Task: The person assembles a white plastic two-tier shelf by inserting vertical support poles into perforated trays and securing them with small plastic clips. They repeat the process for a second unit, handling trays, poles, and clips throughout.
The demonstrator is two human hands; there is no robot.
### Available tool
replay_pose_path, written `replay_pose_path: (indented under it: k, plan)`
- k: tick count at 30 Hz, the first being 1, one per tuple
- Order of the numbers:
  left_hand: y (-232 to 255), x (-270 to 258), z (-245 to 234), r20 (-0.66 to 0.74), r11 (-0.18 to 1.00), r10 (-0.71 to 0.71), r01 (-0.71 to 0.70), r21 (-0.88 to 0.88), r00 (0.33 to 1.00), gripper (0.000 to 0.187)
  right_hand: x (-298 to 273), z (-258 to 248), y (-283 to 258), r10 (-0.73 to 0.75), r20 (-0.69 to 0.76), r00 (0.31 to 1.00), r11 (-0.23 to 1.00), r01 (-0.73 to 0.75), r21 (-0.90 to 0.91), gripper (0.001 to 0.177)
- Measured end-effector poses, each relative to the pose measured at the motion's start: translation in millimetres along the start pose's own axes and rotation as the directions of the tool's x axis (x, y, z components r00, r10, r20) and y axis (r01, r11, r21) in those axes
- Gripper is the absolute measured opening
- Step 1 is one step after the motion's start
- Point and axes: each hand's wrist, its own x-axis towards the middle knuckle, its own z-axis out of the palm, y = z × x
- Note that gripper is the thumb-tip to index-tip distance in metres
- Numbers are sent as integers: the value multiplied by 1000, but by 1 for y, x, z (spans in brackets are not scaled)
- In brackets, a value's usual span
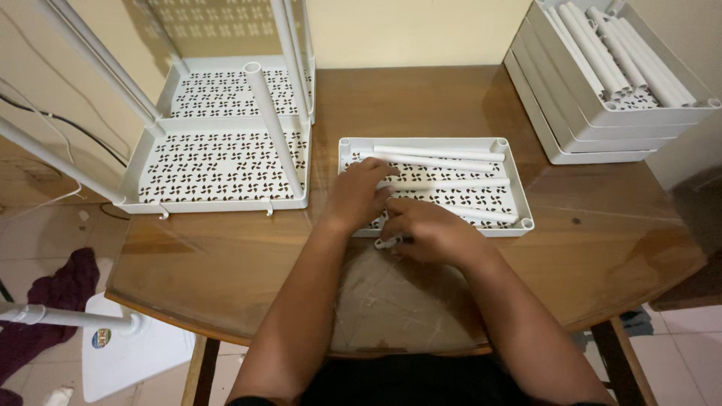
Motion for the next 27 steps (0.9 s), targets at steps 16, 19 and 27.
replay_pose_path:
  k: [16,19,27]
  plan:
    - [49,-27,-38,-76,982,-76,62,-180,994,10,-3,0,0,3,-92,996,999,-7,-41,20]
    - [63,-55,-45,37,982,-186,187,-26,982,12,-3,1,0,-14,-124,992,999,9,-41,30]
    - [80,-79,-33,108,970,-160,136,202,981,25,-9,1,-1,134,-29,991,986,-136,-92,28]
